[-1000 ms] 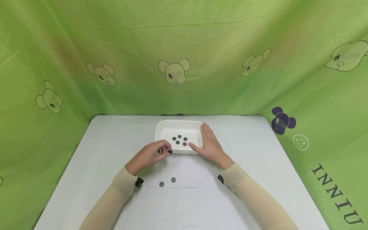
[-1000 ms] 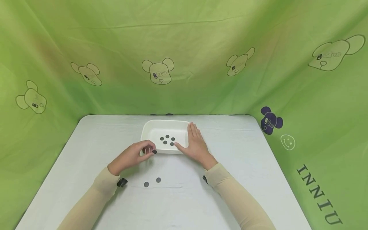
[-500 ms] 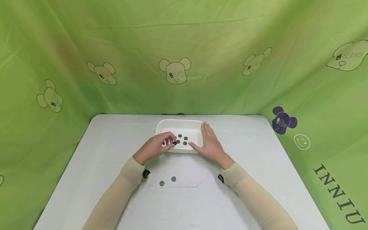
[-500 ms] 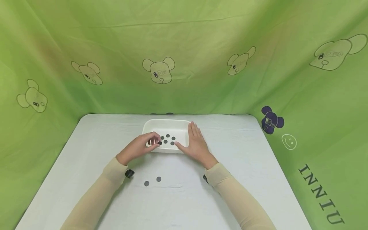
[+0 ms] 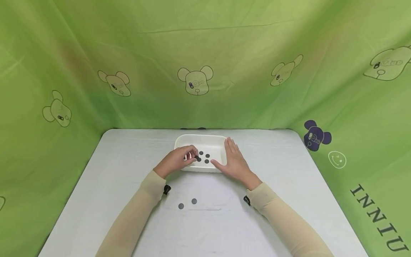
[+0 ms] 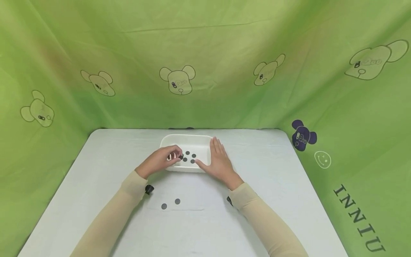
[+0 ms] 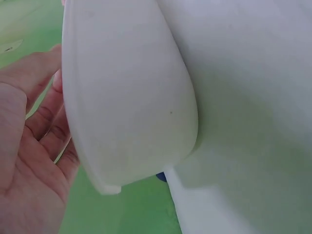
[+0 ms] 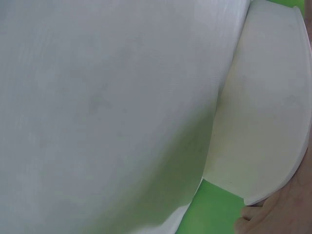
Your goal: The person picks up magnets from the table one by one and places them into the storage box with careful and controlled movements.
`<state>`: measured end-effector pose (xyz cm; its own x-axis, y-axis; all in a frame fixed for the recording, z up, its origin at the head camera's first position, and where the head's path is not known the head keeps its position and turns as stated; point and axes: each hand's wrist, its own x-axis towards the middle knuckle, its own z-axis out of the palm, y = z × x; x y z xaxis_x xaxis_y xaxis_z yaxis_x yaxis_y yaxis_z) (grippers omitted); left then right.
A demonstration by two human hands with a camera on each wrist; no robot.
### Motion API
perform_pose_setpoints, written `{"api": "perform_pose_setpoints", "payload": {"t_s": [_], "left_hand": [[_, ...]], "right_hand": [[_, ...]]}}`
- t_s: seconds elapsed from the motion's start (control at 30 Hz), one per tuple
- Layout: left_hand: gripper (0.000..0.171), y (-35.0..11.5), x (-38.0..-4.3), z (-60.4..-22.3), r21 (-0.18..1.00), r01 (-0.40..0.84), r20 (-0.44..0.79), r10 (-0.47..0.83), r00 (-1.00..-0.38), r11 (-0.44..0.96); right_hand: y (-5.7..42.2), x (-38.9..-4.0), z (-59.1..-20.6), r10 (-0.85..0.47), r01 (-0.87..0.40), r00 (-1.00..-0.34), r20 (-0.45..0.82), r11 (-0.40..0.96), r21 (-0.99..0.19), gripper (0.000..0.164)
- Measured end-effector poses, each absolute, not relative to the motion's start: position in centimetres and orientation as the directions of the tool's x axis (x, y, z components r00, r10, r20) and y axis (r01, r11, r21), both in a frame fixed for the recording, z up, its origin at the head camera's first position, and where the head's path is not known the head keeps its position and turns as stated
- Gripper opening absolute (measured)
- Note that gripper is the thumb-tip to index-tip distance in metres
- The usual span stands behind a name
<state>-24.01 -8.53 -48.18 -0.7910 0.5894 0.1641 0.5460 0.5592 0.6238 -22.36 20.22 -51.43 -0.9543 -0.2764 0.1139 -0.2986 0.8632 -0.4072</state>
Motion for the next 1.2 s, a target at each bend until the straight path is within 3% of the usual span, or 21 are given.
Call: {"api": "perform_pose_setpoints", "payload": {"t_s": [0.2, 0.83, 1.2], "left_hand": [[0.015, -8.0, -24.7, -48.4, 0.613, 0.569, 0.143, 0.632, -0.762, 0.548], [0.014, -7.1, -26.5, -49.4, 0.633, 0.511, 0.03, 0.642, -0.766, 0.581], [0.014, -6.7, -27.1, -49.5, 0.645, 0.482, -0.064, 0.67, -0.74, 0.593]], "right_hand": [[20.3, -22.2, -51.4, -0.274, -0.292, -0.956, 0.103, 0.858, -0.423, 0.118], [20.3, -22.3, -51.5, -0.275, -0.296, -0.955, 0.109, 0.863, -0.41, 0.118], [20.3, -22.2, -51.5, -0.266, -0.281, -0.959, 0.097, 0.866, -0.414, 0.118]]}}
